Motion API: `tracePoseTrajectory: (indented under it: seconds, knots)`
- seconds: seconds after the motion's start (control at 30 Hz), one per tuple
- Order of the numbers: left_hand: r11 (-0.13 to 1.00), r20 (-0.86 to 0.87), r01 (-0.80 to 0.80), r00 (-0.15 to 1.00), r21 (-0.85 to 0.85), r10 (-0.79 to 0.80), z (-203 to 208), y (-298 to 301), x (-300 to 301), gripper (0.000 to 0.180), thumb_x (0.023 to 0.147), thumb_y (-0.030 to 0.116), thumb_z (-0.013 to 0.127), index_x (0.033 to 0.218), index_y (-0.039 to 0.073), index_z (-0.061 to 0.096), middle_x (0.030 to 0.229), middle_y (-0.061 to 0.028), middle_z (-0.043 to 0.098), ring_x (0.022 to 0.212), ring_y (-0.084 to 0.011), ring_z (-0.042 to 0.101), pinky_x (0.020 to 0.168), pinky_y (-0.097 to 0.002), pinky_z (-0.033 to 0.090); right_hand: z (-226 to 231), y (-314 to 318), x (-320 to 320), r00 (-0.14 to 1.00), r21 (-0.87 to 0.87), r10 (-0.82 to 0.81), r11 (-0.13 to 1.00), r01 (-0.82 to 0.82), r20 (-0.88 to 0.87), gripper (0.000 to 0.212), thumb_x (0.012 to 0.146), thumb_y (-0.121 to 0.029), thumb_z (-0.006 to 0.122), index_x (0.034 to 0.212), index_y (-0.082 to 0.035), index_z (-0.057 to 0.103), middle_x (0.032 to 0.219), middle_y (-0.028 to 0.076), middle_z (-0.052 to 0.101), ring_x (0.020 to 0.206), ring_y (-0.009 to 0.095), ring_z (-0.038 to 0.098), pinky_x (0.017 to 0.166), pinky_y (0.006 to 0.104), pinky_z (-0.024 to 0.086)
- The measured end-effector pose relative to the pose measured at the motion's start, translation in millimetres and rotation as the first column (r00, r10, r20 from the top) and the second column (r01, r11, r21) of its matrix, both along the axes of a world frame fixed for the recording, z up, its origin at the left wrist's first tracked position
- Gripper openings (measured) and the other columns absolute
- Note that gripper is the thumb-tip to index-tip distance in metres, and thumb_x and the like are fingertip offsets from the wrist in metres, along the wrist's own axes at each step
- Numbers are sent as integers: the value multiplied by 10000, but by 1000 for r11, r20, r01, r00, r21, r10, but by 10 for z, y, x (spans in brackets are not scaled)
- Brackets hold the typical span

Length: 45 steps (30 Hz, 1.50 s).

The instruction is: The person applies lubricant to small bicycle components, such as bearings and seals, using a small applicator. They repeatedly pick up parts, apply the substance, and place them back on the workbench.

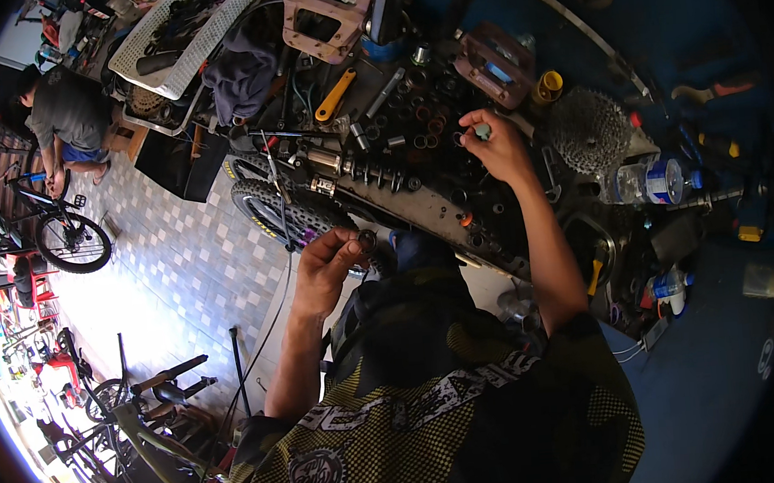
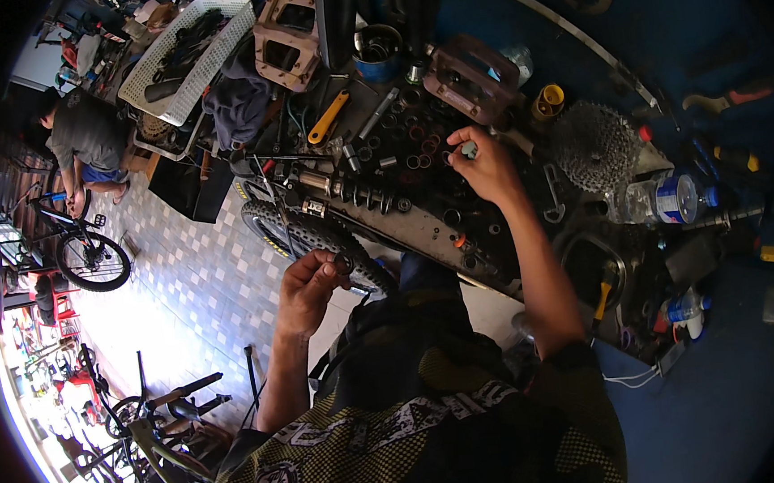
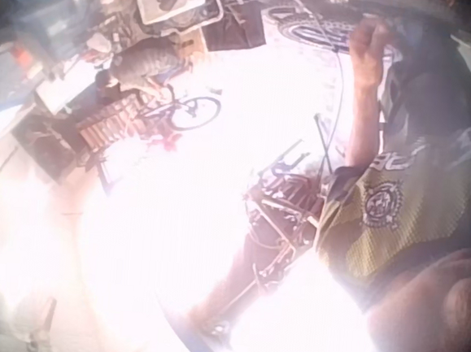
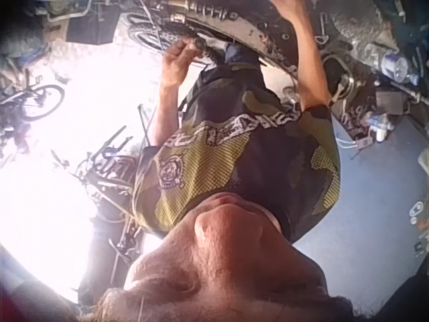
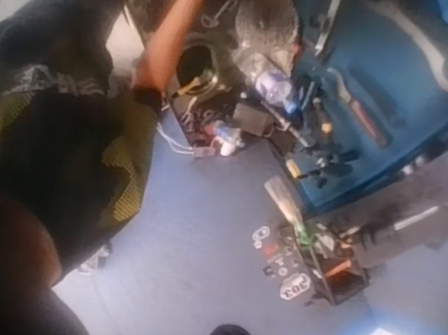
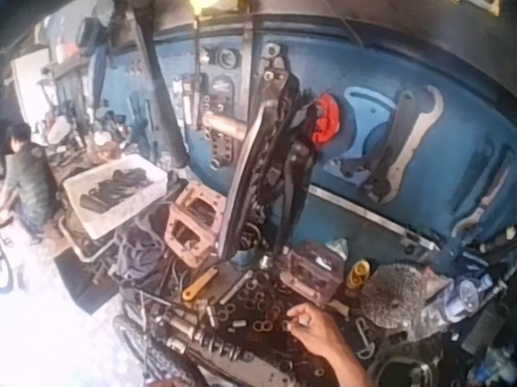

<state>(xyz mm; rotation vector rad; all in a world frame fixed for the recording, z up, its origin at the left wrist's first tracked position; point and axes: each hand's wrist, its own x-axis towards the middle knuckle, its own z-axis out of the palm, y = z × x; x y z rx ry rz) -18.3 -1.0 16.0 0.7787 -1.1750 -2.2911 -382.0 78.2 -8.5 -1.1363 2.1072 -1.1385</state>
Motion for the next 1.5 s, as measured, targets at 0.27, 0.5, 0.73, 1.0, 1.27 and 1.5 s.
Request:
tracePoseTrajectory:
  seconds: [0.27, 0.5, 0.73, 1.0, 1.27, 1.5]
  knots:
    - [998, 36, -66, 997, -17, 66, -31, -10, 95, 154, 1032, 138, 666, 1071, -9, 691, 983, -32, 711, 845, -115, 653, 783, -288, 551, -197, -540, -271, 957, 449, 166, 892, -43, -238, 145, 919, -195, 734, 1049, -131, 742, 1041, 124, 768, 986, 300, 740, 825, 418, 569]
    - [997, 26, -75, 997, -13, 76, -53, -34, 126, 183, 1033, 158, 671, 1081, -16, 694, 989, -33, 718, 842, -114, 655, 799, -284, 546, -260, -546, -314, 929, 454, 158, 891, 12, -335, 144, 924, -167, 727, 1064, -131, 742, 1064, 136, 761, 1004, 322, 731, 844, 430, 568]
    - [996, 29, -87, 996, 13, 87, -51, -51, 91, 190, 1034, 160, 670, 1095, -19, 688, 998, -37, 719, 846, -112, 657, 802, -283, 545, -227, -416, -379, 908, 309, 34, 945, 107, -418, 174, 933, -177, 731, 1107, -173, 731, 1077, 94, 758, 1006, 312, 728, 853, 428, 567]
    - [994, 15, -96, 995, 47, 95, -51, -60, 106, 184, 1034, 151, 665, 1103, -18, 682, 1002, -46, 718, 844, -110, 652, 808, -286, 547, -209, -235, -475, 856, 217, -4, 967, 136, -518, 161, 941, -230, 730, 1083, -155, 733, 1042, 94, 752, 999, 315, 728, 841, 433, 569]
    - [985, -55, -127, 989, 117, 134, -47, -55, 84, 154, 1038, 108, 641, 1117, -19, 676, 1025, -61, 721, 844, -131, 665, 793, -288, 549, -200, -212, -406, 874, 245, 6, 961, 129, -487, 189, 873, -179, 748, 1059, -161, 716, 1002, 94, 754, 948, 340, 726, 792, 461, 575]
    - [988, -82, -90, 992, 123, 100, -92, -62, 124, 158, 1051, 133, 615, 1137, 4, 645, 1086, -67, 695, 943, -170, 631, 843, -362, 519, -125, -329, -243, 868, 384, 160, 923, 38, -471, 310, 941, -246, 707, 1250, -223, 693, 995, 110, 759, 938, 330, 733, 794, 444, 573]
